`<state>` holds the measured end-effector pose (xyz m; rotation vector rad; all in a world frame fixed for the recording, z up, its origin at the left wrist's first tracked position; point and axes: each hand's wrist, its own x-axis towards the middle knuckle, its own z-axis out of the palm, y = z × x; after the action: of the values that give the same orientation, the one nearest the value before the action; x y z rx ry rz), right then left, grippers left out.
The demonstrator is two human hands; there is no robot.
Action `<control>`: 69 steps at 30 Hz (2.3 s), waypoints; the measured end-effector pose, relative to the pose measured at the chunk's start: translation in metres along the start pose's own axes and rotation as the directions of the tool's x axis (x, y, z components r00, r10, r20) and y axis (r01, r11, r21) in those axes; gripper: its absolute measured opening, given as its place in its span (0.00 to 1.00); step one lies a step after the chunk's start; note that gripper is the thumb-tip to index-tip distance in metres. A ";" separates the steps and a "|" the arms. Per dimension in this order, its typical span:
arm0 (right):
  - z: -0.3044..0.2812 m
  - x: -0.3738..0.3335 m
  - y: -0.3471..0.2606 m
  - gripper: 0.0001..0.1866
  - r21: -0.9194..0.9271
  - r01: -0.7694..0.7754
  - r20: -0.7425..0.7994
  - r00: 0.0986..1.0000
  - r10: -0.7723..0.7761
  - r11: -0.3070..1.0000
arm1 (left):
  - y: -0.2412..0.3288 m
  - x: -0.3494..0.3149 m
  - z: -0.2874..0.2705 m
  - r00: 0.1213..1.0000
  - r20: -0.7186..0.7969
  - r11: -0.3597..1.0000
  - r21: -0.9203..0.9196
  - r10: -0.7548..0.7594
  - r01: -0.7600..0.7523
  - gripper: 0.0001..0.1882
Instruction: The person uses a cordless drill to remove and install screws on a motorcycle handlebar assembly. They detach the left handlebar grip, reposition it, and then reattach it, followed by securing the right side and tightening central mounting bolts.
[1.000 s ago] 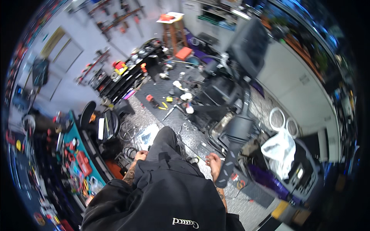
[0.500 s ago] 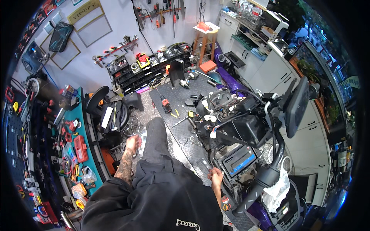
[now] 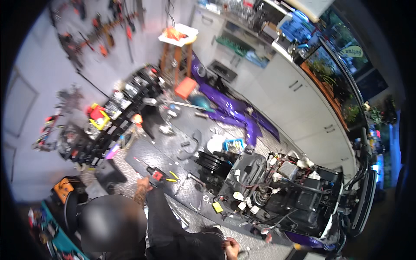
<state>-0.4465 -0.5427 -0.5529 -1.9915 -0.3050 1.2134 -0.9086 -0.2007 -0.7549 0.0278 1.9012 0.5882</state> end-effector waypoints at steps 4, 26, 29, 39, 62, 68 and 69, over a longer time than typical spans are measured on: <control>0.084 -0.049 -0.011 0.07 -0.321 0.094 -0.034 0.993 -0.111 0.942 | -0.008 0.141 0.065 0.981 0.086 0.975 0.157 -0.175 0.161 0.35; 0.478 -0.050 -0.383 0.46 -0.385 0.817 0.515 0.576 -0.635 0.429 | 0.417 -0.253 -0.070 0.639 0.757 0.805 0.294 0.134 -0.516 0.20; 0.467 -0.064 -0.433 0.47 -0.284 0.764 0.406 0.643 -0.650 0.579 | 0.437 -0.291 -0.069 0.674 0.704 0.668 0.392 0.223 -0.632 0.28; 0.326 -0.182 -0.530 0.48 -0.105 0.668 0.055 0.744 -0.666 0.737 | 0.487 -0.388 -0.023 0.397 0.902 0.949 0.258 -0.168 -0.184 0.25; 0.343 -0.291 -0.485 0.34 0.151 0.238 -0.848 0.530 0.002 0.959 | 0.519 -0.397 0.094 0.396 0.885 0.382 0.464 -0.246 -0.799 0.16; 0.356 -0.306 -0.461 0.35 0.099 0.259 -0.871 0.489 -0.042 0.961 | 0.495 -0.359 0.065 0.381 0.883 0.275 0.452 -0.274 -0.849 0.17; 0.355 -0.307 -0.463 0.36 0.158 0.230 -0.851 0.525 0.015 0.960 | 0.490 -0.365 0.058 0.401 0.879 0.266 0.463 -0.257 -0.846 0.16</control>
<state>-0.8197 -0.2268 -0.1106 -2.0373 0.2257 0.0593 -0.8322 0.1460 -0.2542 1.4032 0.8262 -0.3826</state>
